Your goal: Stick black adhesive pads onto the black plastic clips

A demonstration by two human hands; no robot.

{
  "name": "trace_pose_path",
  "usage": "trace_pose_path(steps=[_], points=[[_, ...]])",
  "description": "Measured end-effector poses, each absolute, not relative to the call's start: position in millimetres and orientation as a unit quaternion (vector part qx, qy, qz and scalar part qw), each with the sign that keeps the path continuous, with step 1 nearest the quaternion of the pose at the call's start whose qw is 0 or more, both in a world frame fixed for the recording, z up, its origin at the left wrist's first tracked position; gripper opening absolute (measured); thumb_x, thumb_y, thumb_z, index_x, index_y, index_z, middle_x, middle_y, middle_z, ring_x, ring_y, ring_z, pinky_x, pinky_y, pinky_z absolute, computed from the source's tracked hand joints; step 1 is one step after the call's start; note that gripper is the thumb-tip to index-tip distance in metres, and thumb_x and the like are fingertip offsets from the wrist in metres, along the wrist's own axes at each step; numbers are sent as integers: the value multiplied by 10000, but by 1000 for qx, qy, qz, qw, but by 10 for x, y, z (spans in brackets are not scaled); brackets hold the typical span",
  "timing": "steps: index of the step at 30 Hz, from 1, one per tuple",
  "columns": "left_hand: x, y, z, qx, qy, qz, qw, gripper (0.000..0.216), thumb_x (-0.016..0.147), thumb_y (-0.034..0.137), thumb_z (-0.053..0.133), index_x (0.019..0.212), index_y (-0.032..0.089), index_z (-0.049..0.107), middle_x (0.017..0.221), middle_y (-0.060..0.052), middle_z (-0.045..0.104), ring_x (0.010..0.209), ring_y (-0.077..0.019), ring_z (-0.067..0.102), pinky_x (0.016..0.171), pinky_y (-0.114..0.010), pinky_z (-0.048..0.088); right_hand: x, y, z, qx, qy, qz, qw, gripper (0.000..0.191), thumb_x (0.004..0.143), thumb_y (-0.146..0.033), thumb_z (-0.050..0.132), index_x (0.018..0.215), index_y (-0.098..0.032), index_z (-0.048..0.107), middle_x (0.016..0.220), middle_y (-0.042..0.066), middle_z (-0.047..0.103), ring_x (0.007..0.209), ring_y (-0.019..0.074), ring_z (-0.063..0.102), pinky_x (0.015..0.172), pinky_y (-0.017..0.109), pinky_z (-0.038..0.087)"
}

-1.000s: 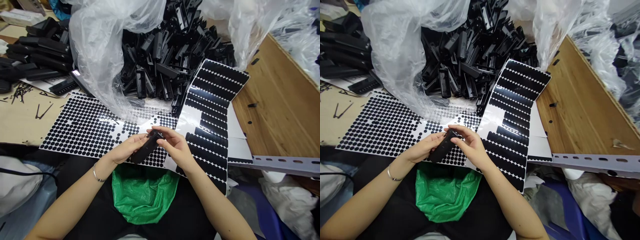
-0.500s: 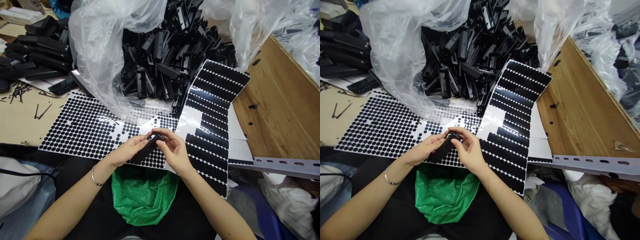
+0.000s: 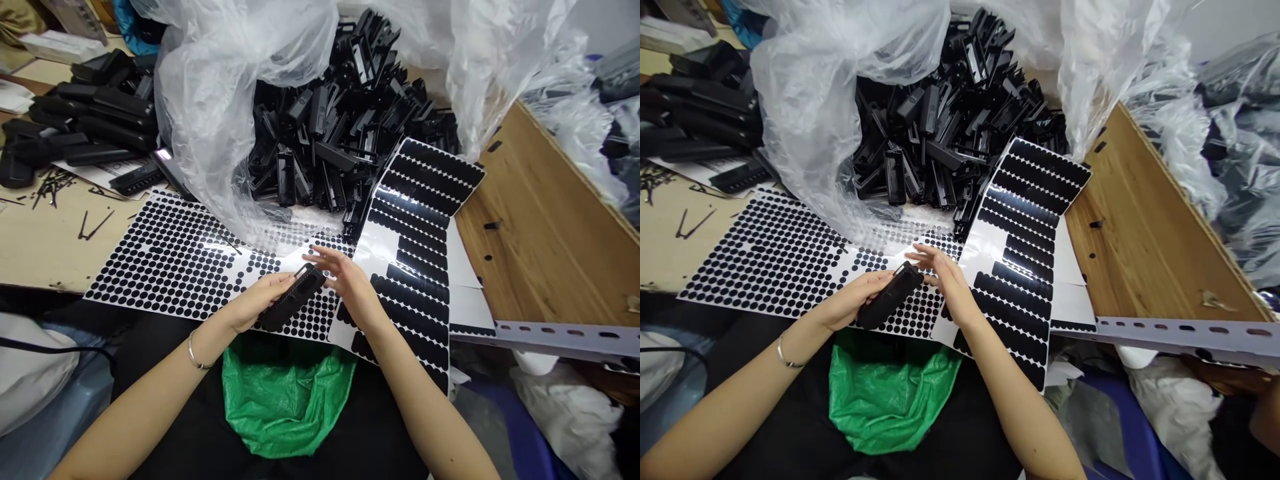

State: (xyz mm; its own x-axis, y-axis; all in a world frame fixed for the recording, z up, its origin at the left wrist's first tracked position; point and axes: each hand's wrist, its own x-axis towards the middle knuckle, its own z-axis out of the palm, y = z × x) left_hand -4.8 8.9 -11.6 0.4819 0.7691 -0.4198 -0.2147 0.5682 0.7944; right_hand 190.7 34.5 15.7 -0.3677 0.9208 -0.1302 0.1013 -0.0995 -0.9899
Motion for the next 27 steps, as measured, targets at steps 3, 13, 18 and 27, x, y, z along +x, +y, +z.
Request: trace_pose_path(steps=[3, 13, 18, 27], points=[[-44, 65, -93, 349, 420, 332, 769, 473, 802, 608, 624, 997, 181, 687, 839, -32, 641, 754, -151, 559, 666, -245, 432, 2039, 486, 114, -528, -681, 364, 355, 405, 964, -504, 421, 1262, -292, 595, 1336, 73, 620, 1229, 278, 556, 1044, 520, 443], [-57, -57, -4, 724, 346, 122, 584, 472, 690, 636, 712, 687, 192, 552, 650, 26, 542, 603, -141, 463, 569, -259, 281, 2362, 1067, -41, -591, -798, -1, 120, 552, 809, 11, 395, 1296, -180, 569, 1390, 171, 529, 1079, 360, 551, 874, 562, 481], [-59, -137, -37, 825, 311, 38, 471, 383, 771, 448, 715, 579, 191, 505, 567, 32, 512, 533, -128, 435, 542, -264, 238, 2290, 1027, 22, -594, -774, 88, 201, 495, 771, -7, 463, 1217, -186, 579, 1186, 131, 556, 919, 251, 599, 766, 394, 529], [-112, -109, 26, 804, 272, 51, 526, 358, 783, 479, 701, 1030, 226, 646, 930, -38, 661, 768, -194, 593, 635, -276, 401, 2332, 743, 328, -548, -660, 64, 511, 255, 859, -420, 656, 1051, -254, 680, 1073, 94, 618, 971, 260, 606, 873, 452, 533]])
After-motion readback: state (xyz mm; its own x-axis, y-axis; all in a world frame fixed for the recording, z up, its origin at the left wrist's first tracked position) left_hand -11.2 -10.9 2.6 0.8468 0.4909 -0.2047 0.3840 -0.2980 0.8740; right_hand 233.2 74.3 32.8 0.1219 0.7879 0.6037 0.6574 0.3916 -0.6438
